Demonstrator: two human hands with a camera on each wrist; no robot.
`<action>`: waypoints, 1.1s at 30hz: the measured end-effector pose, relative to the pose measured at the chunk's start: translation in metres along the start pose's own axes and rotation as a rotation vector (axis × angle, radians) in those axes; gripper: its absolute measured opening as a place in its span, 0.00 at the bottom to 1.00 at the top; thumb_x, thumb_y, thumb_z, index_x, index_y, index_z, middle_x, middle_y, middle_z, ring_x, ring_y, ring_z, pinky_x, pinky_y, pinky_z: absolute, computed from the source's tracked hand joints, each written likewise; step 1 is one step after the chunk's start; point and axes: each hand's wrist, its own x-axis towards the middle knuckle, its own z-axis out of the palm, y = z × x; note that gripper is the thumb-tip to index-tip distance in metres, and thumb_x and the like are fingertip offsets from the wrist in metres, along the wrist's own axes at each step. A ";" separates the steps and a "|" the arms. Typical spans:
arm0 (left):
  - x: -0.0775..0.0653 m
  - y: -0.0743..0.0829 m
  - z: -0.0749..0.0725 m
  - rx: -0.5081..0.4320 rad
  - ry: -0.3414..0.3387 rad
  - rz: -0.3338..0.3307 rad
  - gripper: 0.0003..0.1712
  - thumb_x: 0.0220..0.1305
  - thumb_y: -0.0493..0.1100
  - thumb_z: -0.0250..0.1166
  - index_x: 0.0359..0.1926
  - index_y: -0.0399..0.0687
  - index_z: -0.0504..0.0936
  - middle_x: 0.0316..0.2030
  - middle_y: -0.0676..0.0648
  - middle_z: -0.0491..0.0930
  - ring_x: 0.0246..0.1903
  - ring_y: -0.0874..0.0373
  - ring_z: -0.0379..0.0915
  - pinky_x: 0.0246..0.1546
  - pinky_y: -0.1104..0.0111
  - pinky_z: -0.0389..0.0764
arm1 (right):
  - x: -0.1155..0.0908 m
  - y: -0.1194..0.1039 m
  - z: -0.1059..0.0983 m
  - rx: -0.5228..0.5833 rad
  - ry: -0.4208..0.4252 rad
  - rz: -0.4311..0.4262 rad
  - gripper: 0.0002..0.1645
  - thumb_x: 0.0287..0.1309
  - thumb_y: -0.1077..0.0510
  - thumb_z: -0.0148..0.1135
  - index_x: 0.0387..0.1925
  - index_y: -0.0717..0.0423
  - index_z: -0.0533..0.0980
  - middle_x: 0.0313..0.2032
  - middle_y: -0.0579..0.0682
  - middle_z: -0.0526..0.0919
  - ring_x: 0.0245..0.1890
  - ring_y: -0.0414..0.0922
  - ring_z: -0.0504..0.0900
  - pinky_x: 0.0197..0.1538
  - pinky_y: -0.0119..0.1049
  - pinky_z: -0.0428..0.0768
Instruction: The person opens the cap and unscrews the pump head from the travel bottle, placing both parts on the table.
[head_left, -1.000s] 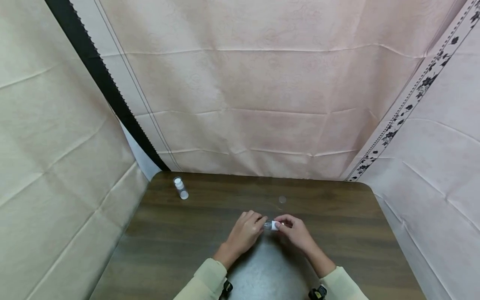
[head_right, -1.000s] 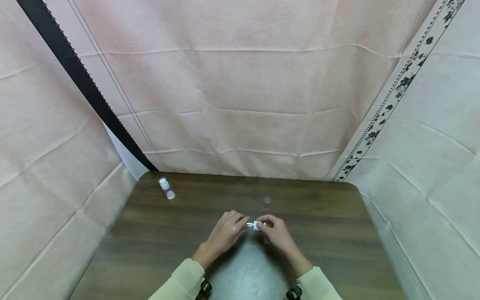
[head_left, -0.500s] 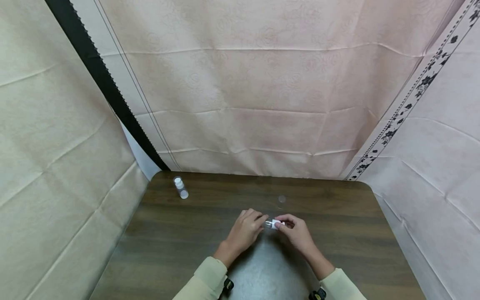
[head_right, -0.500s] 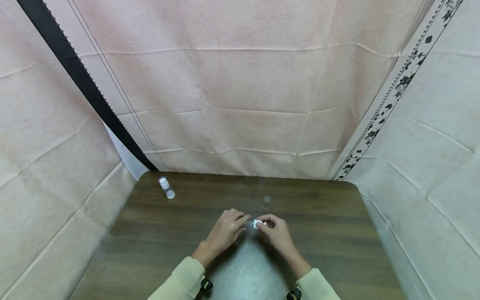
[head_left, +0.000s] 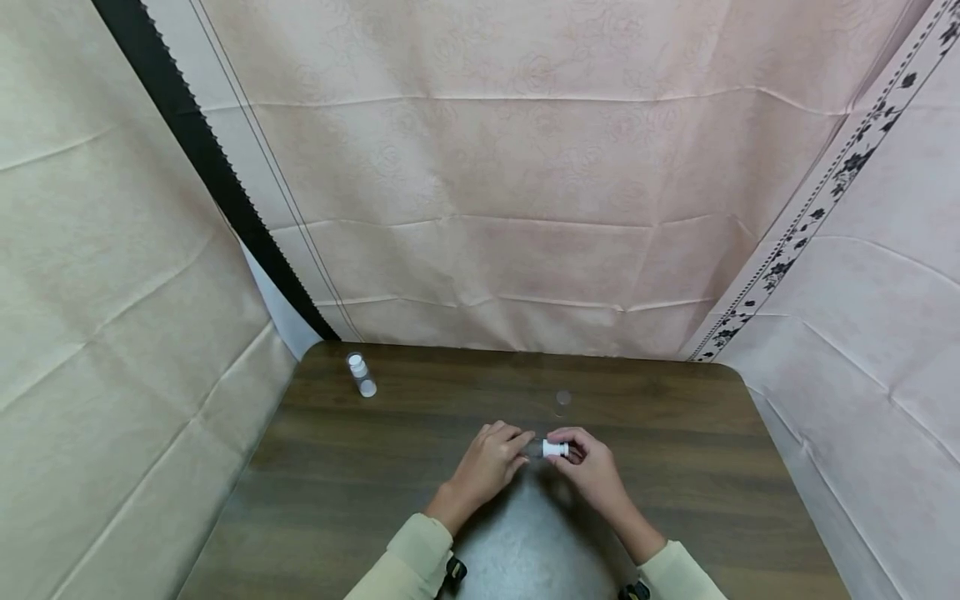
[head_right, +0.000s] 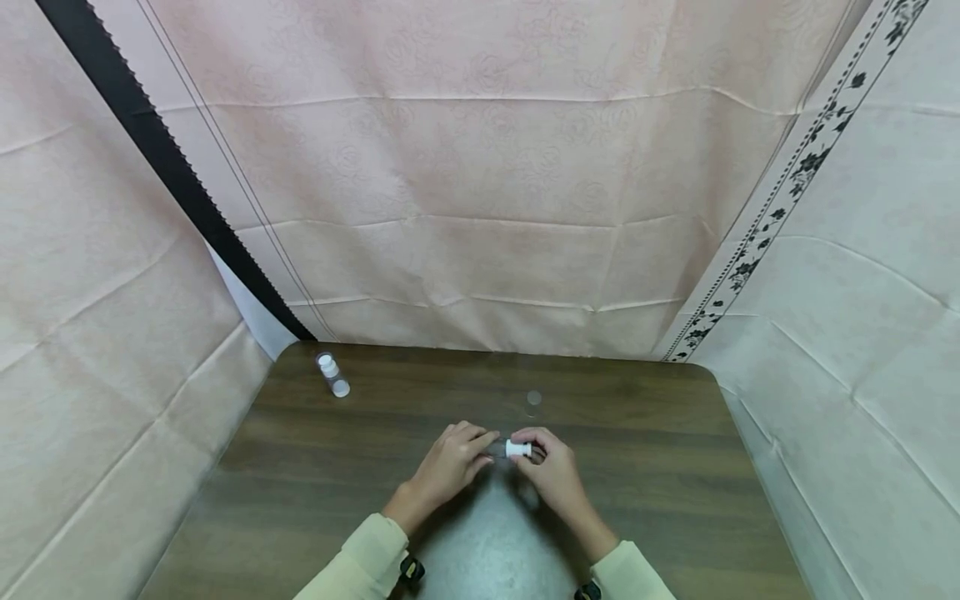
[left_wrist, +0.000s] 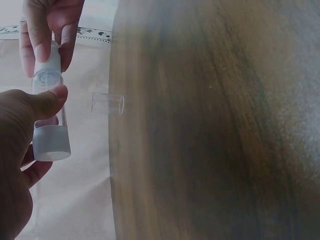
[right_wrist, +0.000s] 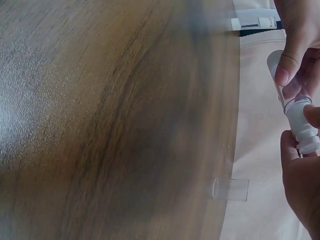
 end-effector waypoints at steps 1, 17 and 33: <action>0.000 0.000 0.000 -0.002 -0.002 -0.004 0.23 0.59 0.47 0.78 0.56 0.51 0.87 0.45 0.52 0.87 0.44 0.60 0.80 0.44 0.66 0.81 | 0.000 0.001 0.000 0.000 -0.005 -0.007 0.16 0.52 0.74 0.74 0.44 0.68 0.82 0.49 0.62 0.86 0.50 0.39 0.85 0.50 0.25 0.83; 0.002 0.001 -0.001 0.066 0.007 0.019 0.23 0.59 0.46 0.78 0.56 0.51 0.87 0.47 0.53 0.87 0.45 0.61 0.80 0.45 0.68 0.80 | 0.007 0.003 -0.003 -0.098 -0.041 0.214 0.15 0.69 0.59 0.66 0.52 0.63 0.82 0.45 0.60 0.86 0.42 0.47 0.86 0.43 0.31 0.84; -0.001 -0.001 0.002 0.062 0.018 0.010 0.23 0.60 0.47 0.78 0.56 0.51 0.87 0.47 0.53 0.86 0.46 0.61 0.79 0.46 0.68 0.79 | 0.009 0.005 -0.008 0.071 -0.177 0.274 0.17 0.68 0.64 0.66 0.54 0.71 0.79 0.42 0.61 0.84 0.37 0.43 0.88 0.42 0.40 0.88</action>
